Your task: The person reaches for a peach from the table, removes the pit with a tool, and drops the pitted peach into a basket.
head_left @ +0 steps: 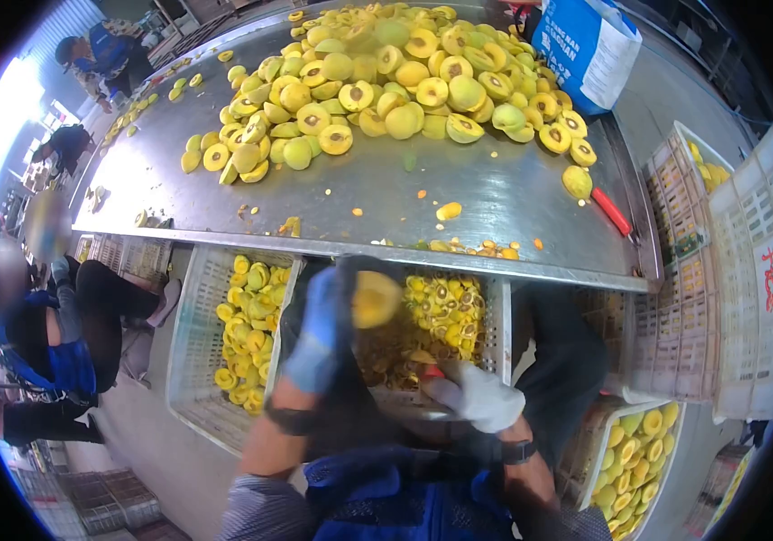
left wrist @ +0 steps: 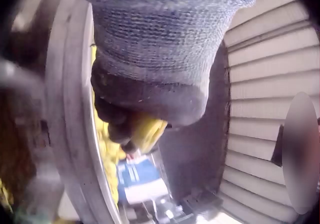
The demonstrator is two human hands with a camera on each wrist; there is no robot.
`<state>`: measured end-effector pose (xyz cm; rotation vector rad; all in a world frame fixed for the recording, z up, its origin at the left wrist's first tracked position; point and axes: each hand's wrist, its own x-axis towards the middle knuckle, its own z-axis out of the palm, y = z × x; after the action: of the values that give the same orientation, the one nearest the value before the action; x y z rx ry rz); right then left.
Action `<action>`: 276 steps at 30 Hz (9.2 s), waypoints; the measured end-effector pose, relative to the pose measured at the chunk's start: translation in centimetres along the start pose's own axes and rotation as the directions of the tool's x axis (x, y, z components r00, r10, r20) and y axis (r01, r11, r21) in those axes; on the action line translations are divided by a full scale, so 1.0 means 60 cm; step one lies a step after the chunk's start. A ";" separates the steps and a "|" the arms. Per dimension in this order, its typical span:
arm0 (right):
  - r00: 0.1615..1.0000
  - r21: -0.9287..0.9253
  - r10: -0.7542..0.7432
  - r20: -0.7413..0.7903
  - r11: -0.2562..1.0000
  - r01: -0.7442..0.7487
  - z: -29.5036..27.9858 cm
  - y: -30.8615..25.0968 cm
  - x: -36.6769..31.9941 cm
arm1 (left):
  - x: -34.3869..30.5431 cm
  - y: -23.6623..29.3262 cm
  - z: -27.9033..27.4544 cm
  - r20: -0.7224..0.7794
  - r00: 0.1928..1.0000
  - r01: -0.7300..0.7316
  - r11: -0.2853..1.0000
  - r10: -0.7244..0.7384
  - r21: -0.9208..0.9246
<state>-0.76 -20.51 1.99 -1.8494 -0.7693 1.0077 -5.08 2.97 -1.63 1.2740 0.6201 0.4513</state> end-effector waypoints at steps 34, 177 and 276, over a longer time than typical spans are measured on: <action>0.745 -0.437 -0.384 -0.546 0.889 0.138 0.022 -0.022 0.046 | 0.060 0.031 0.030 0.100 0.962 -0.238 0.962 0.252 -0.138; 0.952 0.797 0.251 0.174 0.532 -0.286 0.093 -0.036 0.047 | -0.032 0.034 0.039 0.454 0.874 -0.296 0.929 0.170 0.222; 0.962 0.465 0.115 -0.247 0.885 0.014 0.014 -0.060 0.144 | 0.204 0.071 0.066 0.500 0.847 -0.496 0.599 0.177 0.628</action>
<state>2.27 -11.58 2.11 -1.5445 -0.2811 0.8581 6.87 8.79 0.99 2.2470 0.1797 0.2317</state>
